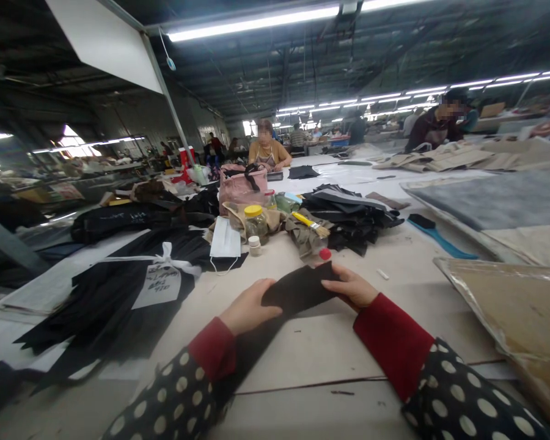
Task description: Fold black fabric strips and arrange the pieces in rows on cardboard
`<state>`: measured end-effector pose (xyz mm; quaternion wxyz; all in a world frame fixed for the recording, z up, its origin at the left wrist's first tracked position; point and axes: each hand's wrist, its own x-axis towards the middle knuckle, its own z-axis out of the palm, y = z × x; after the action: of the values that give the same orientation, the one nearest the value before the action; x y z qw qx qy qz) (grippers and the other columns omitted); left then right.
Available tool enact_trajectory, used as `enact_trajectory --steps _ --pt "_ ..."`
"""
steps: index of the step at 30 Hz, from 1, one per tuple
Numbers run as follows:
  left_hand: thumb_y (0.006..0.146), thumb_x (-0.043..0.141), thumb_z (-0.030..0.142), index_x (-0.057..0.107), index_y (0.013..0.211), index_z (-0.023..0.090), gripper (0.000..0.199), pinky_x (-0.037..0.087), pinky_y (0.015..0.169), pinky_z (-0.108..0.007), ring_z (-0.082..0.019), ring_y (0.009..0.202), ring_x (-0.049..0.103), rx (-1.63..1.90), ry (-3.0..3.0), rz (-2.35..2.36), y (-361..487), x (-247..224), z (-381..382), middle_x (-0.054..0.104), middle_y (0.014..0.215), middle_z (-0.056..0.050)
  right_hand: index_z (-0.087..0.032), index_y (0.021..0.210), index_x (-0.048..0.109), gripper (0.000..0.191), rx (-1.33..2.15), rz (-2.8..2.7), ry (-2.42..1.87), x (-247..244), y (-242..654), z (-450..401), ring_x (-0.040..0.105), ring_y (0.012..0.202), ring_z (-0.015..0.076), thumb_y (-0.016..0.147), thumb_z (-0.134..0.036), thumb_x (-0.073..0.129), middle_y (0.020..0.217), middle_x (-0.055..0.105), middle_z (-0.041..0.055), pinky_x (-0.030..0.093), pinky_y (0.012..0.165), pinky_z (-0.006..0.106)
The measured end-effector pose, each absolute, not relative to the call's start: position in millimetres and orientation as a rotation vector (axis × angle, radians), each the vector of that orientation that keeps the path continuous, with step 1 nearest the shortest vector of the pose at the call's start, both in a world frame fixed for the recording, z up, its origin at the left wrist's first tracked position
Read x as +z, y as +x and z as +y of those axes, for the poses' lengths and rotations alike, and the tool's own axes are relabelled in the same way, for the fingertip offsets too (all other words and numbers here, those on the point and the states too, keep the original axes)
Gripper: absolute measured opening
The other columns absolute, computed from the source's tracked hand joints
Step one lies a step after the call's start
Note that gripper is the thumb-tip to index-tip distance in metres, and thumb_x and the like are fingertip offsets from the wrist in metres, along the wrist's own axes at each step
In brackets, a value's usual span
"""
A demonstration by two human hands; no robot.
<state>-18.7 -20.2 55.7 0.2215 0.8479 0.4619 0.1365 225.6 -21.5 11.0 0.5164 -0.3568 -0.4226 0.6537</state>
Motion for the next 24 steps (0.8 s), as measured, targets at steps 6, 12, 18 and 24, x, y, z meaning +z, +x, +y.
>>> enact_trajectory --steps 6,12,18,24 --pt "0.075 0.053 0.024 0.05 0.105 0.024 0.03 0.041 0.079 -0.031 -0.02 0.092 0.051 0.083 2.839 1.274 1 67 -15 0.053 0.098 -0.004 -0.02 0.119 0.047 0.071 1.362 -1.502 -1.121 6 251 -13 0.055 0.091 0.0181 0.054 -0.03 0.072 0.1 0.058 0.0055 0.041 0.086 0.036" --pt "0.076 0.05 0.021 0.041 0.118 0.024 0.043 0.041 0.079 -0.033 -0.021 0.091 0.053 -0.037 2.895 1.322 1 60 -10 0.057 0.1 -0.006 -0.019 0.098 0.062 0.045 1.126 -1.671 -1.244 4 246 -16 0.056 0.089 0.0213 0.055 -0.029 0.07 0.095 0.062 0.0033 0.039 0.089 0.036" --pt "0.079 0.034 0.006 0.041 0.122 0.023 0.047 0.037 0.082 -0.037 -0.022 0.093 0.051 0.035 2.944 1.606 3 58 -22 0.056 0.098 -0.009 -0.018 0.082 0.065 0.027 1.285 -1.539 -1.195 0 246 -12 0.058 0.074 0.0174 0.059 -0.031 0.067 0.077 0.065 0.0001 0.045 0.076 0.031" --pt "0.083 0.042 0.031 0.04 0.123 0.022 0.042 0.022 0.1 -0.039 -0.021 0.104 0.044 0.516 2.887 1.59 14 28 -29 0.052 0.11 -0.006 -0.018 0.073 0.067 0.02 1.25 -1.46 -1.269 10 253 -15 0.055 0.064 0.0133 0.062 -0.035 0.063 0.069 0.063 -0.0012 0.045 0.066 0.026"
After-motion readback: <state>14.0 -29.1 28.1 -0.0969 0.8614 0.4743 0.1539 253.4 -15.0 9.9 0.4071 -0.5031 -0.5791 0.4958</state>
